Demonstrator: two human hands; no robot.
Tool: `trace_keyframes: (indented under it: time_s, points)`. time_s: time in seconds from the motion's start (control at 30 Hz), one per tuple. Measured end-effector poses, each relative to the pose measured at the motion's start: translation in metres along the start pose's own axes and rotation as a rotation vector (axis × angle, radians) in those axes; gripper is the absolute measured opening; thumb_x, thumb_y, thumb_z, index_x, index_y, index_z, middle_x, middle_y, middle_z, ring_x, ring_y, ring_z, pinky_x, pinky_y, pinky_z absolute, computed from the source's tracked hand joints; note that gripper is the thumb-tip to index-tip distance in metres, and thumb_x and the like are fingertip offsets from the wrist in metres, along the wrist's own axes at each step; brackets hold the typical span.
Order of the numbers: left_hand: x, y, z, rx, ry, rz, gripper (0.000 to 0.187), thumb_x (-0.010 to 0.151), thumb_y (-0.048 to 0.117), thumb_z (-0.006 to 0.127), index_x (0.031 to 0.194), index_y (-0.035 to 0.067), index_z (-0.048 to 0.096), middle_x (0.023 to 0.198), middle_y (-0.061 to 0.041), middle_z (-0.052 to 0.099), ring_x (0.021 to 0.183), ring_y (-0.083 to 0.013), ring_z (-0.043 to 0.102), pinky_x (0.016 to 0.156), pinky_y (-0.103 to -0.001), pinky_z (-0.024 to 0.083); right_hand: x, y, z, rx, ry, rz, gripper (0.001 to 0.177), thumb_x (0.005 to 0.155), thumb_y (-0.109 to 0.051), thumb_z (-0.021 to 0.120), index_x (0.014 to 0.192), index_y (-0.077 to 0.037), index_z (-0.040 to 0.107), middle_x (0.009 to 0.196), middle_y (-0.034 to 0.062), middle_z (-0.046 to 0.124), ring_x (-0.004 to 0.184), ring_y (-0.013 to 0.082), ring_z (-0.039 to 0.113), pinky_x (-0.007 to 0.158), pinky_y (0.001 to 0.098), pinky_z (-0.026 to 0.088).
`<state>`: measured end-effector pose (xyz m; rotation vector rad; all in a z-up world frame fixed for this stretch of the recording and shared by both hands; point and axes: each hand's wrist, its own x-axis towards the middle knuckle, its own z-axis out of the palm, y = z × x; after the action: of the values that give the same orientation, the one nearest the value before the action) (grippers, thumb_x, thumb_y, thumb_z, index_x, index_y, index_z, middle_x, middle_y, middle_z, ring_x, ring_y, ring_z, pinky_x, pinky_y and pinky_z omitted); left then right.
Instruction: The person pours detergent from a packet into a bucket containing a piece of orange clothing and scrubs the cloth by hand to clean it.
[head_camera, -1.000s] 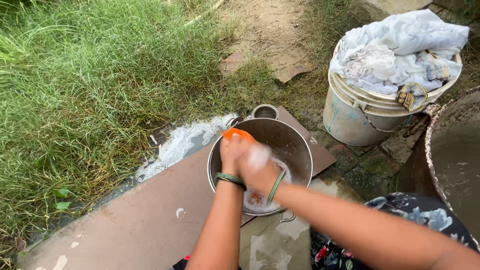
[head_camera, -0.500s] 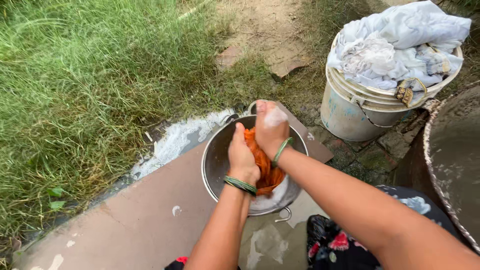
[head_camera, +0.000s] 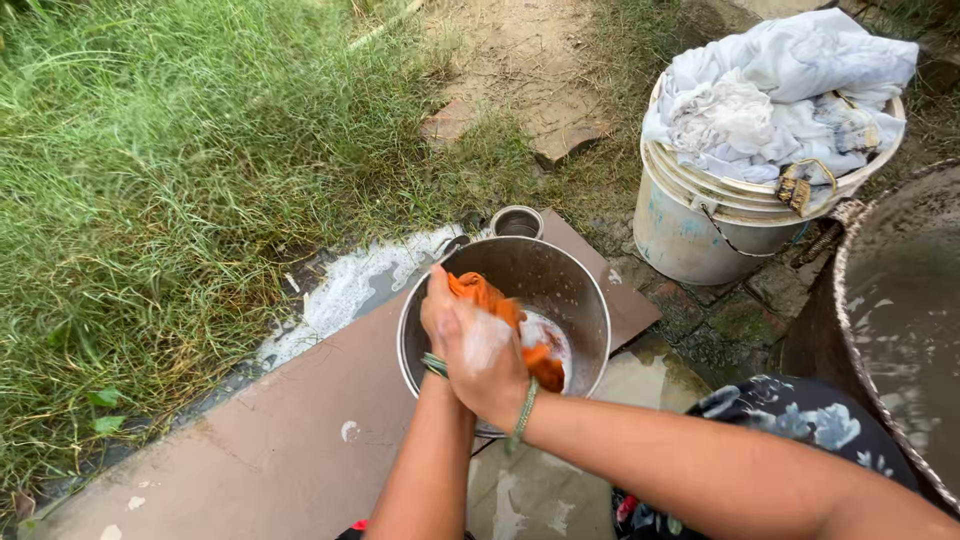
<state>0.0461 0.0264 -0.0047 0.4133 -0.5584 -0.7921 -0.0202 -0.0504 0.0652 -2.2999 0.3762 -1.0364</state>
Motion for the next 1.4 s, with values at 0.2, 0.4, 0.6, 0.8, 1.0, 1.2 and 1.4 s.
trace_keyframes:
  time_s: [0.2,0.4,0.6,0.8,1.0,1.2,1.4]
  points:
    - [0.002,-0.028,0.057,0.088,0.78,-0.019,0.042,0.104,0.045,0.05,0.104,0.009,0.071,0.099,-0.007,0.074,0.089,-0.0203,0.07,0.083,-0.038,0.058,0.037,0.0,-0.032,-0.027,0.114,0.168,0.033,0.111,-0.028,0.051,0.089,-0.005,0.056,0.08,0.0198,0.058,0.073,0.0404,0.057,0.064,0.051,0.045]
    - [0.002,-0.004,0.048,-0.039,0.537,0.067,0.041,0.104,0.044,0.05,0.103,0.008,0.07,0.098,-0.01,0.073,0.088,-0.0252,0.07,0.081,-0.041,0.058,0.019,-0.018,-0.031,-0.028,-0.037,0.132,0.029,0.105,-0.029,0.046,0.093,-0.004,0.054,0.077,0.0213,0.059,0.072,0.0406,0.06,0.061,0.0513,0.046]
    - [0.009,0.014,0.09,-0.042,0.839,0.023,0.037,0.1,0.042,0.057,0.1,0.007,0.069,0.097,-0.01,0.073,0.088,-0.0252,0.071,0.082,-0.042,0.059,-0.006,-0.026,-0.025,-0.027,-0.001,0.0,0.033,0.109,-0.033,0.05,0.096,-0.004,0.06,0.084,0.018,0.062,0.08,0.0397,0.062,0.07,0.0488,0.048]
    - [0.004,0.024,0.109,-0.026,0.759,-0.103,0.035,0.099,0.039,0.059,0.103,0.006,0.069,0.102,-0.01,0.072,0.09,-0.0246,0.07,0.083,-0.044,0.057,0.033,0.034,-0.024,-0.139,0.009,0.133,0.037,0.113,-0.036,0.054,0.098,-0.004,0.066,0.091,0.0148,0.065,0.089,0.0388,0.064,0.079,0.0463,0.049]
    - [-0.002,0.065,0.09,0.223,0.462,0.054,0.034,0.087,-0.001,0.065,0.117,0.011,0.056,0.109,-0.007,0.069,0.102,-0.0224,0.069,0.093,-0.043,0.058,0.051,0.058,-0.05,0.569,-0.819,0.574,0.042,0.098,-0.045,0.061,0.095,-0.005,0.073,0.092,-0.004,0.071,0.086,0.0102,0.062,0.077,0.0315,0.051]
    - [-0.003,0.052,0.032,0.953,0.562,0.057,0.02,0.094,0.01,0.065,0.112,0.0,0.062,0.106,-0.012,0.071,0.096,-0.0208,0.067,0.085,-0.034,0.056,0.061,0.06,-0.061,0.802,-0.911,0.542,0.026,0.101,-0.028,0.066,0.098,-0.002,0.066,0.087,0.0009,0.069,0.081,0.0122,0.062,0.076,0.0316,0.051]
    - [0.023,0.004,0.0,0.404,0.636,-0.074,0.052,0.107,0.05,0.051,0.087,0.004,0.065,0.08,-0.008,0.065,0.069,-0.0202,0.061,0.062,-0.035,0.05,-0.035,-0.031,-0.031,-0.219,-0.144,-0.273,0.032,0.099,-0.016,0.054,0.125,0.001,0.059,0.08,0.0178,0.062,0.072,0.0337,0.064,0.065,0.0464,0.051]
